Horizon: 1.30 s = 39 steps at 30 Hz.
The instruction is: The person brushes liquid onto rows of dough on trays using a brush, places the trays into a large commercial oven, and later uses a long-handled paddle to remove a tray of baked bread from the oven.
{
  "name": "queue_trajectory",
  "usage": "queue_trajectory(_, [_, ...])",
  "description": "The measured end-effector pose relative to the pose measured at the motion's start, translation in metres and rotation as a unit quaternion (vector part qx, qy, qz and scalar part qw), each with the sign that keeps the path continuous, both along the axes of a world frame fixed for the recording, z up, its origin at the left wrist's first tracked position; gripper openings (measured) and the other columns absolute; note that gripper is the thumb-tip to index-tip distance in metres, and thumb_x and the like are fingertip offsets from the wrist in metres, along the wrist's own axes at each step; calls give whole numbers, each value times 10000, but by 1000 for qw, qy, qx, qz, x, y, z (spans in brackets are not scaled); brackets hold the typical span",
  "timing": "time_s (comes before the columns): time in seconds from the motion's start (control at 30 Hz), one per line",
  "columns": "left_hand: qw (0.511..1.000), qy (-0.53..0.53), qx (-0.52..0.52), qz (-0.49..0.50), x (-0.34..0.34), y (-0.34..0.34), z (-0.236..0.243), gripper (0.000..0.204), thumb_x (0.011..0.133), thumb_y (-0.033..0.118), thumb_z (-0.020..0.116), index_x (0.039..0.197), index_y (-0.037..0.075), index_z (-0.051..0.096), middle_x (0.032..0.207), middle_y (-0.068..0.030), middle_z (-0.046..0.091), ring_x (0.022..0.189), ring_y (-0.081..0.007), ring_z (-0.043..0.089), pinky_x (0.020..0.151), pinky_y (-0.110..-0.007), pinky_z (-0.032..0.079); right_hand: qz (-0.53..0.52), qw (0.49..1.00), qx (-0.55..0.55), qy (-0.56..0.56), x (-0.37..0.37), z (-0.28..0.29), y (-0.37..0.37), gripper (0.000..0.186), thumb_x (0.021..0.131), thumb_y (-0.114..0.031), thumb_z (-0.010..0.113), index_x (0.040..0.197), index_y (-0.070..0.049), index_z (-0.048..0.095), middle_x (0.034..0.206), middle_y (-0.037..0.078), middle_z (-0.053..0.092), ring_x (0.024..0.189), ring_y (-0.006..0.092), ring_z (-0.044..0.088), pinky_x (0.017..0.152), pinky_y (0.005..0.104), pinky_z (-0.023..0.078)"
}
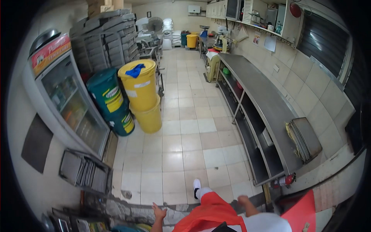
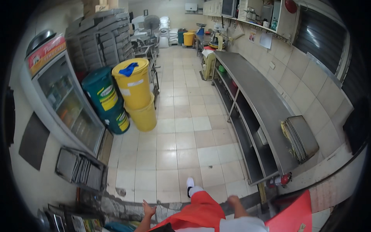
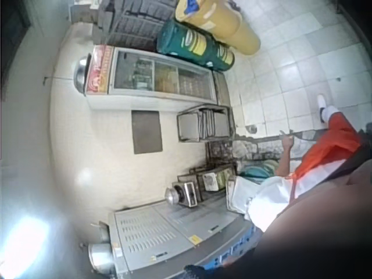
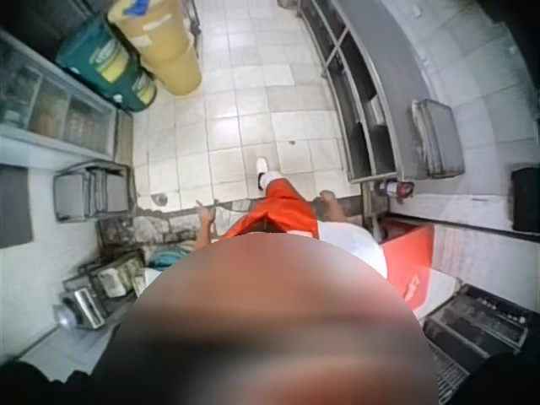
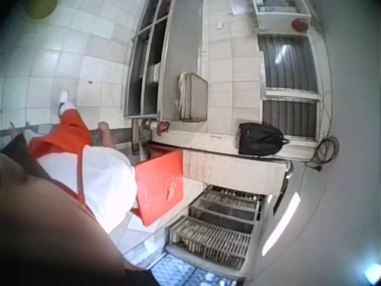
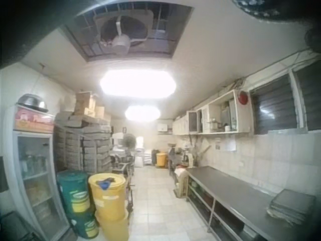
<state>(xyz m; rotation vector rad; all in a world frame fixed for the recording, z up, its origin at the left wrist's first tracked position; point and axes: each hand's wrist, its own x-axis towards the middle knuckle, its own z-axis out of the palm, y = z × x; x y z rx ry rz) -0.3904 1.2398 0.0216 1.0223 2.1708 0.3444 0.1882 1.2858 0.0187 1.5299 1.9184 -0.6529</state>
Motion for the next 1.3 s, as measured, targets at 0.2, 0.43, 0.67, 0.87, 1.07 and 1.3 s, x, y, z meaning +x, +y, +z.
queue_trajectory(0.2, [942, 78, -165, -282, -28, 211, -27, 905, 653, 545, 710, 1269, -58, 436, 1143, -263, 574, 1076, -399, 554, 919, -397, 459, -508, 838, -3, 197, -4, -49, -29, 263, 764, -140, 583, 1013, -60, 610, 828, 140, 634, 701, 296, 634, 605, 436, 512])
queue_trajectory(0.43, [956, 52, -44, -286, 10, 519, 0, 915, 744, 713, 500, 1298, -14, 451, 1312, -226, 468, 1227, -347, 447, 1026, -395, 357, -714, 609, 9, 346, -4, -36, 159, 263, 806, -139, 566, 1056, -60, 586, 796, 108, 581, 672, 277, 605, 528, 410, 505])
queue_trajectory(0.67, [956, 106, 167, -216, -79, 854, 165, 617, 836, 558, 526, 1192, 57, 573, 1161, -214, 587, 1088, -341, 556, 933, -414, 420, -677, 509, 123, 517, -33, 82, 467, 398, 817, -113, 576, 1206, -52, 514, 936, 89, 589, 794, 209, 602, 653, 341, 509])
queue_trajectory(0.87, [890, 364, 204, -185, -102, 1119, 274, 285, 822, 236, 563, 1013, 46, 656, 1033, -182, 637, 961, -287, 606, 805, -393, 479, -737, 525, 196, 379, -43, 133, 464, 410, 802, -140, 615, 1198, -57, 551, 929, 94, 624, 771, 165, 616, 620, 301, 506])
queue_trajectory(1.07, [828, 333, 430, -138, -103, 1200, 228, 248, 858, 208, 560, 967, 2, 645, 895, -159, 650, 808, -257, 611, 716, -368, 483, -776, 603, 38, 181, -129, 87, 380, 389, 775, -268, 641, 1102, -58, 618, 721, 101, 614, 568, 153, 577, 487, 299, 484])
queue_trajectory(1.3, [809, -64, 441, -383, 148, 1023, 142, 266, 872, 231, 560, 954, -11, 638, 875, -147, 645, 785, -242, 603, 709, -362, 480, -773, 535, 231, 250, -227, 74, 409, 280, 793, -313, 544, 858, -53, 626, 754, 86, 604, 566, 193, 573, 490, 361, 482])
